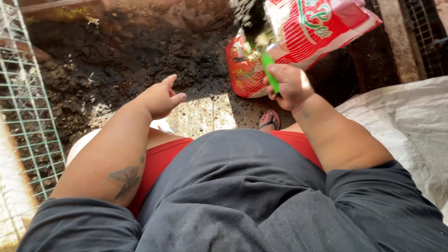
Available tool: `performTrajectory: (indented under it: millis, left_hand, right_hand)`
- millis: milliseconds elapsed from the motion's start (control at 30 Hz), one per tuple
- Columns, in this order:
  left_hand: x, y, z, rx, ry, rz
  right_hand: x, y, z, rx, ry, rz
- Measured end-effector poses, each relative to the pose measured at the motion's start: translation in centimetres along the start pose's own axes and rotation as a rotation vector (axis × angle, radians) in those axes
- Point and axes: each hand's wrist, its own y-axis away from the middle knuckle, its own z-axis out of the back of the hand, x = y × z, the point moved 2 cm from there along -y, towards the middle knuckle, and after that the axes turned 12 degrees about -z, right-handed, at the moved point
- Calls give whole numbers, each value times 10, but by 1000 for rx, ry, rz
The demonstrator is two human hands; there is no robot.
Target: The person uses a small green trowel to scoop dark, clumpy material from a wire-mesh enclosure and transfers it into a large red and white bag. The person is sitting on the ground while performing this task.
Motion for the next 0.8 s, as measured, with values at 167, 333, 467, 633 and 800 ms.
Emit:
performTrajectory:
  millis: [167, 333, 467, 633, 800]
  left_hand:
    - [1, 2, 0, 54, -4, 9]
    - [-19, 13, 1, 41, -5, 29]
    - [-15, 12, -1, 61, -25, 48]
    - [-13, 12, -1, 48, -34, 48]
    - [-14, 17, 0, 51, -11, 34]
  right_hand:
    - [47, 42, 68, -251, -106, 287]
    - [89, 58, 129, -452, -36, 539]
    - [105, 36, 157, -799, 215, 597]
    - [91, -10, 179, -892, 717, 346]
    - [87, -19, 191, -942, 763, 767]
